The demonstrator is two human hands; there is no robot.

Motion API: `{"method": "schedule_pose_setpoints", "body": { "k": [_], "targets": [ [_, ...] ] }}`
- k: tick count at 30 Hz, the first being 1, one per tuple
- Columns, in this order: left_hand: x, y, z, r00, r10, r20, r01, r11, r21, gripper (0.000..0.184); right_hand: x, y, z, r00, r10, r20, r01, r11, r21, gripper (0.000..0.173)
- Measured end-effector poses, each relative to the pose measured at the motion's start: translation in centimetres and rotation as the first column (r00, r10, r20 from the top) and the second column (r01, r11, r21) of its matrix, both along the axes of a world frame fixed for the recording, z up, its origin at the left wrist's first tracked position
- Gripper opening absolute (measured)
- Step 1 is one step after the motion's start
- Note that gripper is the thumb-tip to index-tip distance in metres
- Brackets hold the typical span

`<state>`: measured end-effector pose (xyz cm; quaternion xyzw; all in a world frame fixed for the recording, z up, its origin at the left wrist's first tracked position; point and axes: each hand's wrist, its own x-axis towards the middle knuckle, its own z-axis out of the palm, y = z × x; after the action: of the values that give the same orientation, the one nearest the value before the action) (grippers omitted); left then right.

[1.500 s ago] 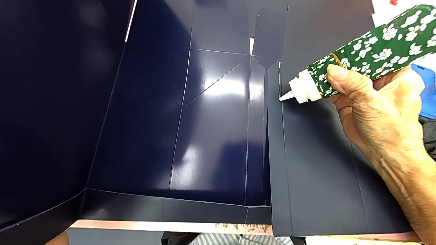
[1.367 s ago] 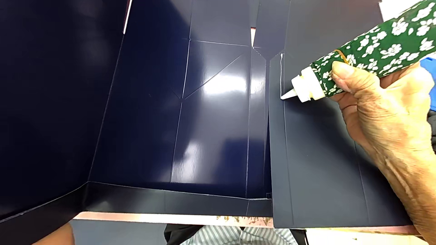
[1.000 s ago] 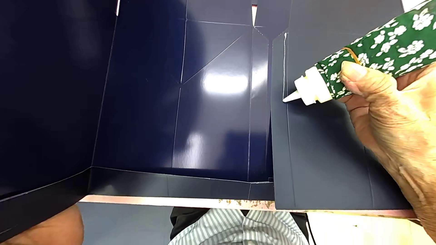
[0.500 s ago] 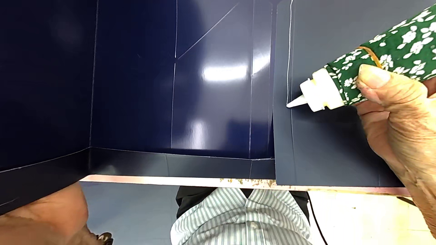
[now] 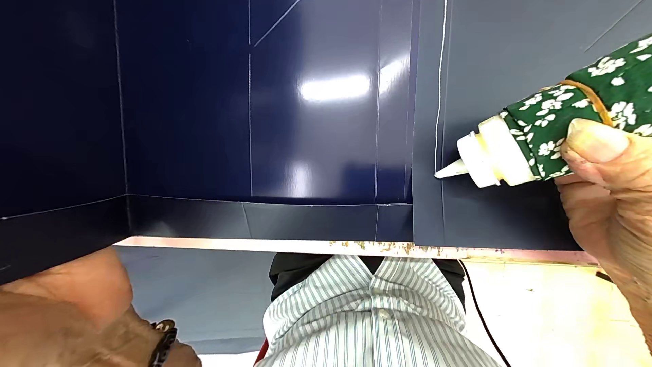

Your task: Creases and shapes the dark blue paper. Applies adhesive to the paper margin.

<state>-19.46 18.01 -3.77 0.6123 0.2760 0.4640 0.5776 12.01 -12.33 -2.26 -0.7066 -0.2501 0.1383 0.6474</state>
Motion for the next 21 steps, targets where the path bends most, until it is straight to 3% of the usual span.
{"method": "schedule_pose_setpoints", "body": {
  "k": [2,4,6,11,12,14,16,21],
  "targets": [
    [-0.4,0.2,-0.1,0.999,-0.046,-0.020,0.046,0.998,0.033,0.020,-0.6,-0.5,0.1,1.000,0.006,0.001,-0.006,1.000,-0.002,0.057],
    [-2.5,1.5,-0.7,0.979,-0.194,-0.061,0.198,0.978,0.072,0.026,-1.2,-1.1,0.1,1.000,0.018,0.018,-0.017,1.000,-0.007,0.057],
    [-1.3,0.6,-0.4,0.999,-0.018,-0.038,0.018,1.000,0.005,0.032,-1.8,-1.8,0.2,0.999,0.013,0.037,-0.011,0.999,-0.039,0.062],
    [-0.9,0.0,-0.1,0.993,0.074,-0.097,-0.070,0.997,0.041,0.029,-3.1,-2.7,0.5,0.998,0.035,0.048,-0.032,0.998,-0.054,0.077],
    [-1.1,0.1,-0.3,0.993,0.078,-0.093,-0.073,0.996,0.050,0.029,-3.4,-2.8,0.5,0.998,0.043,0.041,-0.041,0.998,-0.056,0.077],
    [-3.1,1.1,-0.9,0.993,-0.054,-0.109,0.062,0.996,0.065,0.030,-3.8,-3.1,0.6,0.997,0.060,0.047,-0.056,0.995,-0.078,0.072],
    [-1.6,0.5,-0.6,0.994,0.097,-0.048,-0.098,0.995,-0.009,0.031,-4.4,-3.3,0.8,0.997,0.051,0.063,-0.044,0.994,-0.100,0.072],
    [-1.6,0.7,-0.5,0.998,-0.015,-0.060,0.016,1.000,0.015,0.026,-4.1,-3.5,0.7,0.996,0.046,0.072,-0.038,0.993,-0.113,0.073]
  ]
}}
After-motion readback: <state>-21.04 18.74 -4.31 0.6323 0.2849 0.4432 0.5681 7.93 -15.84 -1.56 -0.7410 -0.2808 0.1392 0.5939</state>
